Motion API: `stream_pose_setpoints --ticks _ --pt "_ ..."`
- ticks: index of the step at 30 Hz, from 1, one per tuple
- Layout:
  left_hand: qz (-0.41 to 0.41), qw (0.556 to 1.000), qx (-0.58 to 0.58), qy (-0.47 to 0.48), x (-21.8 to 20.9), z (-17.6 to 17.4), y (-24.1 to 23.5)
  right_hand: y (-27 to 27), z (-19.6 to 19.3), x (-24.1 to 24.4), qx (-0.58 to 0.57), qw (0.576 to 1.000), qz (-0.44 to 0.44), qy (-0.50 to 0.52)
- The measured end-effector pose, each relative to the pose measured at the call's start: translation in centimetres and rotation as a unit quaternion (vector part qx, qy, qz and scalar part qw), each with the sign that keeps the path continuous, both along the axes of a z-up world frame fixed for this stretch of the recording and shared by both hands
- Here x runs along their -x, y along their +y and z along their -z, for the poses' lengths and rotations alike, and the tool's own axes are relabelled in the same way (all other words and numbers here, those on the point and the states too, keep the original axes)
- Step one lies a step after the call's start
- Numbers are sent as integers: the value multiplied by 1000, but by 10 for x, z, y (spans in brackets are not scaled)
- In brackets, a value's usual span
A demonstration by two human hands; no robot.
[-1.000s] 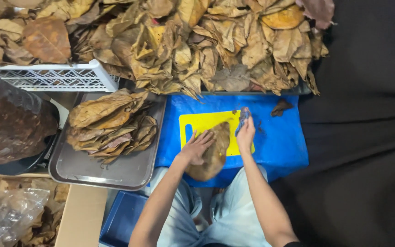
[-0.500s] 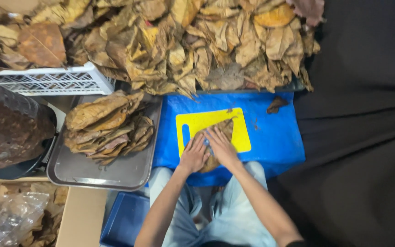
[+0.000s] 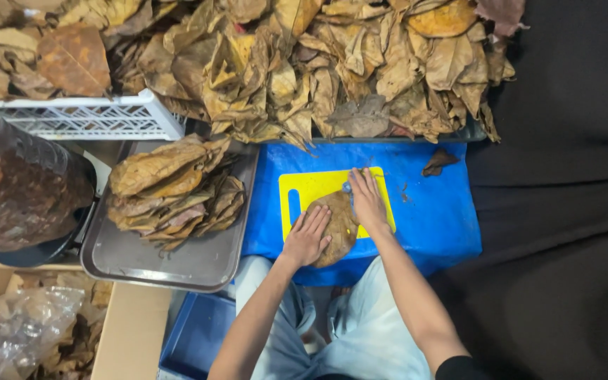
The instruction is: The person sits and processes dried leaves by hand. They pick up a leaf, place it on a yellow cutting board, and rub it with a purple cloth to clean or flatten it. The person then places the processed leaf onto a metal tray and repeats the process with another leaf.
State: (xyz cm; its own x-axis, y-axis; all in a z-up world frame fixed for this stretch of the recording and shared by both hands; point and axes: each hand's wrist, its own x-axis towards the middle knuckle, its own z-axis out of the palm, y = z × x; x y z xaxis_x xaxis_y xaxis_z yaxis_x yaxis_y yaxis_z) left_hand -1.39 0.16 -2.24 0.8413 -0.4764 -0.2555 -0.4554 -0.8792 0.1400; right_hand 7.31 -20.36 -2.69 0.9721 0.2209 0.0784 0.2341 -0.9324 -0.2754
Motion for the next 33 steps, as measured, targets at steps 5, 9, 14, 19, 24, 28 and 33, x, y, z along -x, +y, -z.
stream_pose_setpoints --ticks 5,9,14,19,24,28,33 --pt "-3 1000 3 0 0 -1 -1 4 0 -12 -33 998 60 -4" --pt "-5 1000 2 -2 2 3 -2 -17 45 -46 -194 976 95 -30" --pt "-13 1000 14 12 0 -9 -1 -7 -34 4 -388 905 166 -50" --pt "-27 1000 9 10 0 -27 7 -12 -35 50 -302 934 139 -133" --pt "-30 999 19 -10 -6 -18 12 -15 -1 55 2 997 77 8" --pt "-51 997 58 1 -4 -11 12 2 -39 42 -20 993 98 63" --pt "-60 995 82 2 -12 -2 13 9 3 -4 77 985 -118 99"
